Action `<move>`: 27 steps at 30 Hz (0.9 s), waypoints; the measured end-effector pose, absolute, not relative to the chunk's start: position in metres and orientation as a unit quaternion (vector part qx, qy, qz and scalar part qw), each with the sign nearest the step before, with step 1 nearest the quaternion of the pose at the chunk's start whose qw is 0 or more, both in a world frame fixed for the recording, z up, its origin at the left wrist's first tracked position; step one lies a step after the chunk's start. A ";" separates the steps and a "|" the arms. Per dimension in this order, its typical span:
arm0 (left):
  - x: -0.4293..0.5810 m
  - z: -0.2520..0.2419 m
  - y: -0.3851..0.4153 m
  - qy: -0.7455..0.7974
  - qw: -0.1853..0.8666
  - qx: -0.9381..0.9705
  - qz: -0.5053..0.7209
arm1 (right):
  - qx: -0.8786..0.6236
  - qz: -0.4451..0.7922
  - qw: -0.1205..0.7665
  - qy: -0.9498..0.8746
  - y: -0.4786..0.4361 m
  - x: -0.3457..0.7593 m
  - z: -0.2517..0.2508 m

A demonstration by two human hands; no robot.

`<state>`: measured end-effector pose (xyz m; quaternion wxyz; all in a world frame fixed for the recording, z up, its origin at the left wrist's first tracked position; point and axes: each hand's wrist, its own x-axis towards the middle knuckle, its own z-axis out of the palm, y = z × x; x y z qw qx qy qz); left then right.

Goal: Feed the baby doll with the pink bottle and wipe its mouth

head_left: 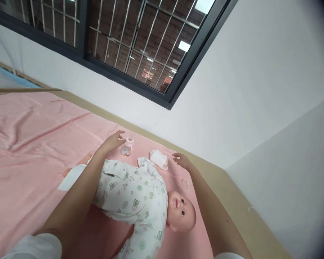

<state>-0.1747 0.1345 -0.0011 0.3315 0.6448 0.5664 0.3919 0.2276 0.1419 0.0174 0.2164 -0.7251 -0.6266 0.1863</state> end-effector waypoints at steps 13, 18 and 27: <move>-0.171 0.015 0.130 0.625 0.247 0.644 0.365 | -0.793 0.091 0.333 -0.502 0.055 0.289 -0.070; -0.160 -0.017 0.157 0.631 0.242 0.688 0.264 | -0.802 0.094 0.402 -0.432 0.042 0.290 -0.111; -0.141 -0.030 0.175 0.625 0.184 0.714 0.257 | -0.800 0.099 0.419 -0.418 0.044 0.294 -0.124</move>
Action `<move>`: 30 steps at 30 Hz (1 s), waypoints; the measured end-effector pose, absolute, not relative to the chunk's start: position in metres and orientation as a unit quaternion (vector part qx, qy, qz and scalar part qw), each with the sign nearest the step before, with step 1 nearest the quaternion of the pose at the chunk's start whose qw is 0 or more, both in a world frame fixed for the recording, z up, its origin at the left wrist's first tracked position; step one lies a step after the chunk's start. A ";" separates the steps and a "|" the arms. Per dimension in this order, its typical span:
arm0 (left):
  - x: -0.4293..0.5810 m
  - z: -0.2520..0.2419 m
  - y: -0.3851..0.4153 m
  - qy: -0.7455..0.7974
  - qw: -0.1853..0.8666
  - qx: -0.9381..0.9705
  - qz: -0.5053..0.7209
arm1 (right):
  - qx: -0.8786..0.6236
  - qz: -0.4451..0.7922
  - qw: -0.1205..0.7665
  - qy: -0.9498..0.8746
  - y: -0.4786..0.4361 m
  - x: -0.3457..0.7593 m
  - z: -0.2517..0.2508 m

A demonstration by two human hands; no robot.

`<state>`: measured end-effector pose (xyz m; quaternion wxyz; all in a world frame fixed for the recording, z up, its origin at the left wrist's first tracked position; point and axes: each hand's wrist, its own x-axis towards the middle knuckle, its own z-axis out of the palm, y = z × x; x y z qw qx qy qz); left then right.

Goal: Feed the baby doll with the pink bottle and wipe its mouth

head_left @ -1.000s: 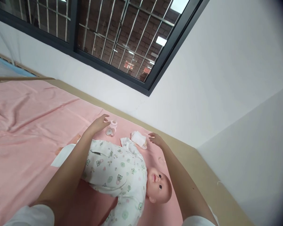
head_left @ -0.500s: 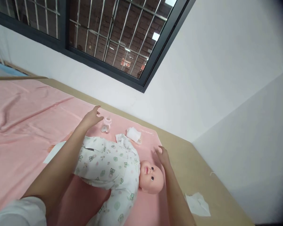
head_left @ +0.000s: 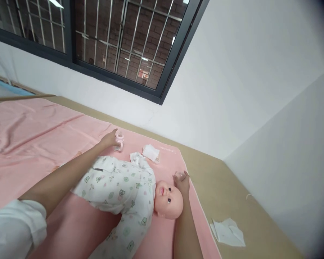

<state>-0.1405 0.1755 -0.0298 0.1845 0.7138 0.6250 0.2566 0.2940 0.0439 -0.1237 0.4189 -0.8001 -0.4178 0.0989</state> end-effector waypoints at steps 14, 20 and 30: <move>-0.120 -0.014 0.157 0.622 0.161 0.712 0.283 | -0.728 0.187 0.542 -0.377 0.033 0.281 -0.108; -0.097 0.015 0.108 0.535 0.139 0.757 0.347 | -0.592 0.230 0.672 -0.381 0.022 0.270 -0.052; -0.056 0.033 0.024 0.398 0.067 0.836 0.370 | -0.445 0.251 0.639 -0.575 -0.031 0.156 0.051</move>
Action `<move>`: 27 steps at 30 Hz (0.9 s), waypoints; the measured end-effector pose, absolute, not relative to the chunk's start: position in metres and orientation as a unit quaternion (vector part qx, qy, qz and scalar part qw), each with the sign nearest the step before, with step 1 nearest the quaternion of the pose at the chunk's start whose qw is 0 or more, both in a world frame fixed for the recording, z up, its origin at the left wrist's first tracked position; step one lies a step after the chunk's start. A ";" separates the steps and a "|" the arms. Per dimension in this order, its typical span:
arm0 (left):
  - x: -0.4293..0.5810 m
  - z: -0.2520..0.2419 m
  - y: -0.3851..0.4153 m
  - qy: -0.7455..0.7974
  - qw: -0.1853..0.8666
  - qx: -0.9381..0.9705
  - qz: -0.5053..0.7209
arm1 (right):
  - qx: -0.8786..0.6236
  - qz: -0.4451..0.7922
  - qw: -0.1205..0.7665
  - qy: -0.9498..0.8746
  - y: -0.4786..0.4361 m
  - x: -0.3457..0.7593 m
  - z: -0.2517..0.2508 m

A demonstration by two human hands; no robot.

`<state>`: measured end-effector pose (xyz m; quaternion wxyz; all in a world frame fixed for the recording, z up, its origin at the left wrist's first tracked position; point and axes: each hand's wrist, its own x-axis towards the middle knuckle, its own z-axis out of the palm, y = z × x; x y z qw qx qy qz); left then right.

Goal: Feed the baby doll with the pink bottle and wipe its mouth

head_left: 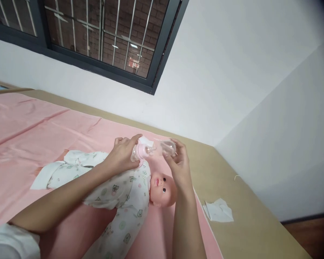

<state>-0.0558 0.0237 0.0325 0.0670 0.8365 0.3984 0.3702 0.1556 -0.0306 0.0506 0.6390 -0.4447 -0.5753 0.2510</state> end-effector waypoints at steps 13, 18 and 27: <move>-0.059 0.034 0.000 0.360 0.005 0.849 0.386 | -0.435 0.339 0.561 -0.617 -0.040 0.110 0.047; -0.064 0.039 -0.004 0.361 0.010 0.851 0.381 | -0.430 0.344 0.554 -0.624 -0.042 0.109 0.047; -0.072 0.048 -0.005 0.364 0.062 0.862 0.346 | -0.417 0.362 0.545 -0.631 -0.041 0.111 0.046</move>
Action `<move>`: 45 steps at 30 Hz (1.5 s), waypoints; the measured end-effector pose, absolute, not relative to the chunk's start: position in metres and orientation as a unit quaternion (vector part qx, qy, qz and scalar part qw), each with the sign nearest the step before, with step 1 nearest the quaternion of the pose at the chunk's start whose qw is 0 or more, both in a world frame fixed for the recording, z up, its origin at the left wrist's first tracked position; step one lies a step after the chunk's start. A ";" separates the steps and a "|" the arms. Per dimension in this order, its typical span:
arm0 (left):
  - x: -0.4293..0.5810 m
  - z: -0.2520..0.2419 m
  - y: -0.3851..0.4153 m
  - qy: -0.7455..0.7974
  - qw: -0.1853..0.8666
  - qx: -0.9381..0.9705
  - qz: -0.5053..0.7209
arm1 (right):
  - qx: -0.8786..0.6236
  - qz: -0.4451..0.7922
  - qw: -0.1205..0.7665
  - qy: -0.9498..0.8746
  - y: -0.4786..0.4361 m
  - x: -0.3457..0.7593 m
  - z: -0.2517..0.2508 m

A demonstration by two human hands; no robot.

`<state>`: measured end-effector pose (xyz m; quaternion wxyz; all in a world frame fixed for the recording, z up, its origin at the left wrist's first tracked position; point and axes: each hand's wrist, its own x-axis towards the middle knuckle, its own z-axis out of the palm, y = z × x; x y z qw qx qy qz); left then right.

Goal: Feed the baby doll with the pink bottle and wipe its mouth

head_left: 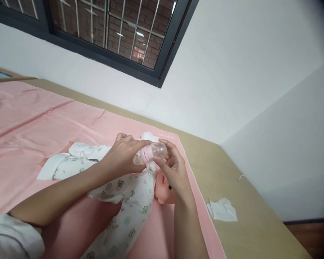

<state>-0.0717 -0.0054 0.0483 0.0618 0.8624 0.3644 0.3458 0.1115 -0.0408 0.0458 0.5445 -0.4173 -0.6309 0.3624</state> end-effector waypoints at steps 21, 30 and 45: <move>-0.080 0.049 0.000 0.396 0.088 0.851 0.332 | -0.413 0.390 0.580 -0.584 -0.040 0.097 0.040; -0.081 0.049 0.002 0.396 0.104 0.849 0.335 | -0.435 0.383 0.572 -0.580 -0.038 0.094 0.039; -0.083 0.052 -0.008 0.349 0.103 0.863 0.350 | -0.501 0.184 0.652 -0.539 -0.023 0.154 0.045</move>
